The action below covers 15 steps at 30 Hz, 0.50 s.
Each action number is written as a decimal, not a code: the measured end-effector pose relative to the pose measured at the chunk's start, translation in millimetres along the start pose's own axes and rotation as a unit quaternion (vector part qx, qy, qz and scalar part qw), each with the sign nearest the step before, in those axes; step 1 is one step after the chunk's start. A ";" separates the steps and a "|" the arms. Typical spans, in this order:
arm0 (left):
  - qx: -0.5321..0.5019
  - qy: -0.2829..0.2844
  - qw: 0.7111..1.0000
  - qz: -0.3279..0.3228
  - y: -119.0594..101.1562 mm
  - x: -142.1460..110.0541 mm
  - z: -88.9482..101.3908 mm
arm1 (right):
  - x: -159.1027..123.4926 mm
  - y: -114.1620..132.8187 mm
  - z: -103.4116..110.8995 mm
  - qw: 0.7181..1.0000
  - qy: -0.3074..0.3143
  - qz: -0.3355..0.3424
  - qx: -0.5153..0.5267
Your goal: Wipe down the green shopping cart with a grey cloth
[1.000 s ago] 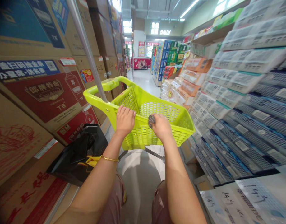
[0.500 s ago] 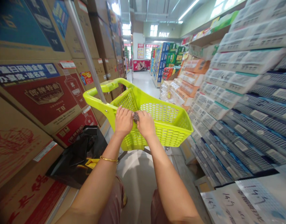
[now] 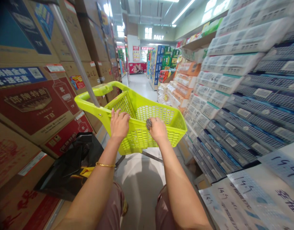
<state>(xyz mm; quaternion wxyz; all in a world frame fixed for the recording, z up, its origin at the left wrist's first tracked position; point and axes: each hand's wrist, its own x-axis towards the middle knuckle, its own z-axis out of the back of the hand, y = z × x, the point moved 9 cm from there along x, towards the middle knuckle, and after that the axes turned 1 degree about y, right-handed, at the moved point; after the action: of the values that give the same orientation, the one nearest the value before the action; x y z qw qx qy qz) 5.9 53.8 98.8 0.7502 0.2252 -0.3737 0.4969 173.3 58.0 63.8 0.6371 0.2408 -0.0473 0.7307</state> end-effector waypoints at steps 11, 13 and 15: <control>-0.027 0.107 0.993 -0.041 -46.0 -7.0 -43.6 | -4.2 40.3 -4.9 0.999 -0.044 -0.013 -0.004; -0.031 0.107 0.992 -0.056 -43.5 -7.6 -42.5 | -3.2 41.2 -5.3 0.999 -0.033 0.007 -0.002; -0.034 0.109 0.991 -0.073 -41.5 -7.8 -41.4 | -2.9 33.5 -4.6 1.000 -0.013 0.019 -0.002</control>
<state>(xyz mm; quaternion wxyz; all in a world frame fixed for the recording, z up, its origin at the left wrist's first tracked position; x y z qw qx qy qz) 56.0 61.9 68.4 0.8281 0.1708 -0.2892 0.4488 140.2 50.9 66.5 0.6230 0.2479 -0.0613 0.7394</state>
